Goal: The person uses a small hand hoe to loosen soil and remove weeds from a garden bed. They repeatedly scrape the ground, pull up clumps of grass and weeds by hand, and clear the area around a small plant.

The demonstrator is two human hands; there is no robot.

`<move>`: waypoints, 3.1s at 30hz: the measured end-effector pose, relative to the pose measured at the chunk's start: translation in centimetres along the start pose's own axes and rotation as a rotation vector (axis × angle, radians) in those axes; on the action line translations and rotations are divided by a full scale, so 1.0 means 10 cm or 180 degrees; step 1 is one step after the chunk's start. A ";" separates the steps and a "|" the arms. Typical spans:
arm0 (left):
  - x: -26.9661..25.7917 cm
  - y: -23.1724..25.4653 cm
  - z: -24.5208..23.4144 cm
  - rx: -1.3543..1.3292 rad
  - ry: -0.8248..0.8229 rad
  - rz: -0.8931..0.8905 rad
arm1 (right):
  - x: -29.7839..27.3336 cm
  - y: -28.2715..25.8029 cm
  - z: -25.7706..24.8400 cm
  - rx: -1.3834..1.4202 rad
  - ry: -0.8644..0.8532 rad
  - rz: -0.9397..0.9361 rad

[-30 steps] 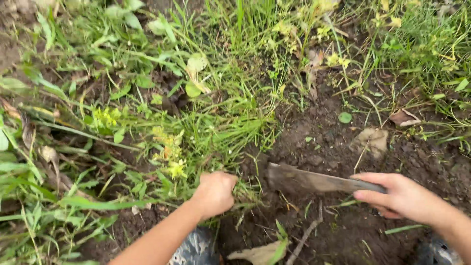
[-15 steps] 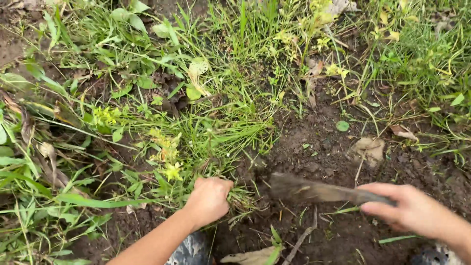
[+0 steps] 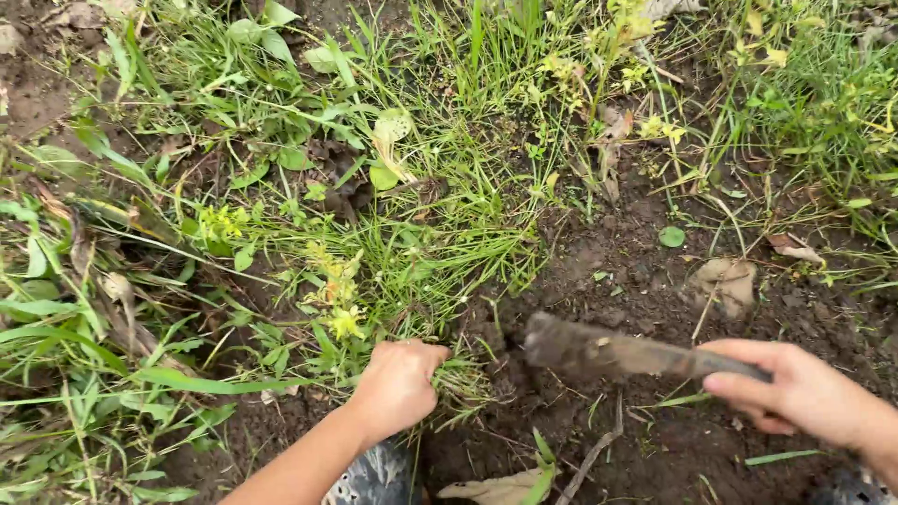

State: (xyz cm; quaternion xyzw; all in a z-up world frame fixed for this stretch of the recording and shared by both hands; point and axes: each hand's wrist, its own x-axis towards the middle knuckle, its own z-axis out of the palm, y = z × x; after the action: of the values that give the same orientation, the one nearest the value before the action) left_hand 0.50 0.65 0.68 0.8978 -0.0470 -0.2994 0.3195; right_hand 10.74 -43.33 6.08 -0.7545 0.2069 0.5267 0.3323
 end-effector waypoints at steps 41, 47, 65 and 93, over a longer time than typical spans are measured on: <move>1.69 0.93 -0.22 0.2588 -0.0427 0.0550 | 0.12 0.85 0.32 0.2072 0.0244 0.0026; 1.64 0.72 0.01 0.2791 -0.0246 0.0197 | 0.45 0.42 0.73 0.1936 0.0151 -0.0473; 1.58 0.67 -0.40 0.1450 -0.0488 -0.0274 | 0.51 0.29 1.22 0.2421 0.0793 -0.0587; -0.09 -0.10 -0.75 0.1580 -0.0187 0.0406 | 0.55 0.55 0.78 0.2358 -0.0197 -0.0201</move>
State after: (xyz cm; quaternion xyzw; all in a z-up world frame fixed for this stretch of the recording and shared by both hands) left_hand 3.92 5.77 5.10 0.9349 -0.1849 -0.2839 0.1061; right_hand 3.89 -41.35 -2.33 -0.5728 0.3500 0.4283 0.6049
